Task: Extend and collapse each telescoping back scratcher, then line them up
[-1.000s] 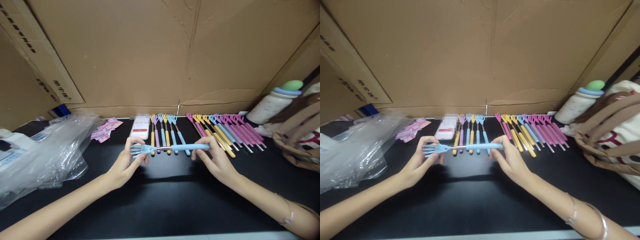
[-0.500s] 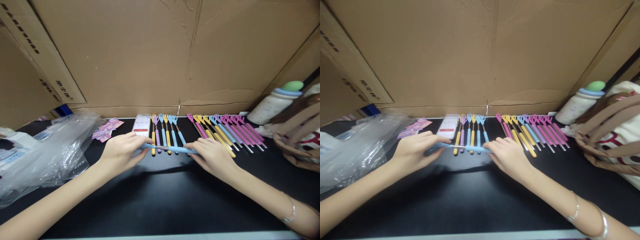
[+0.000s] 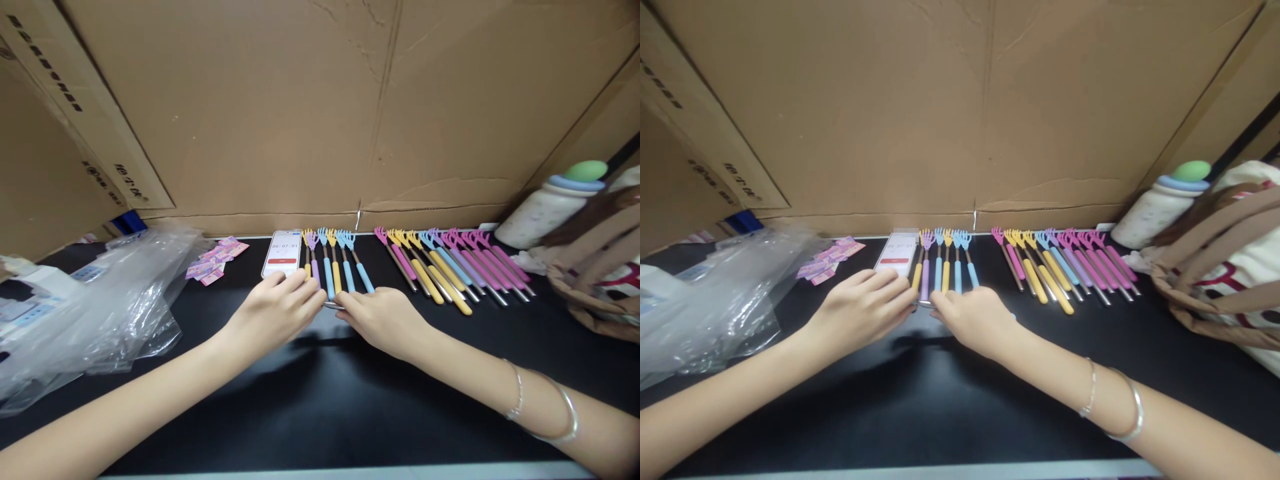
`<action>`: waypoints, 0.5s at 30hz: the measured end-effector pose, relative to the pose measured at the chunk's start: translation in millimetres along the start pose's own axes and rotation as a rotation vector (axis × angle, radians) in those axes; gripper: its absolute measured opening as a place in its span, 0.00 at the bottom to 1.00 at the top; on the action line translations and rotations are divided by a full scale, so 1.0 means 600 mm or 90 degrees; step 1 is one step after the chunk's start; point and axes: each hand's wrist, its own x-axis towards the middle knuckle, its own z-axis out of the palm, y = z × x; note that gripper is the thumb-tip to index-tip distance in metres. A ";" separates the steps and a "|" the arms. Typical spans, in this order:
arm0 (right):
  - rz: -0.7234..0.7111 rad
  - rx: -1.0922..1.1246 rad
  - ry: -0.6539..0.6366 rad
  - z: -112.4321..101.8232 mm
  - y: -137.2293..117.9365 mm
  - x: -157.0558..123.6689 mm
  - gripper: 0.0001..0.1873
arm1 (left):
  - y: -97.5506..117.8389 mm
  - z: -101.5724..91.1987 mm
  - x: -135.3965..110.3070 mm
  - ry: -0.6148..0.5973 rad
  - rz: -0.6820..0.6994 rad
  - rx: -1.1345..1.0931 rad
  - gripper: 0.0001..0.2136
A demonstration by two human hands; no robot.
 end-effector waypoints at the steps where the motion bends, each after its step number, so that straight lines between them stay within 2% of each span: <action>1: -0.005 -0.005 0.008 -0.003 -0.001 0.001 0.12 | 0.004 0.003 -0.001 0.003 0.003 -0.006 0.06; 5: -0.048 -0.055 0.031 -0.016 -0.001 0.000 0.15 | 0.013 0.017 -0.004 0.034 0.015 -0.029 0.08; 9: -0.075 -0.124 0.044 -0.029 0.023 -0.015 0.16 | -0.002 0.024 -0.016 0.056 0.026 -0.021 0.09; 13: -0.069 -0.166 0.062 -0.045 0.089 -0.052 0.17 | -0.047 0.026 -0.053 0.045 -0.001 0.039 0.11; 15: 0.002 -0.131 0.060 -0.056 0.133 -0.078 0.19 | -0.076 0.030 -0.079 0.041 -0.009 0.071 0.11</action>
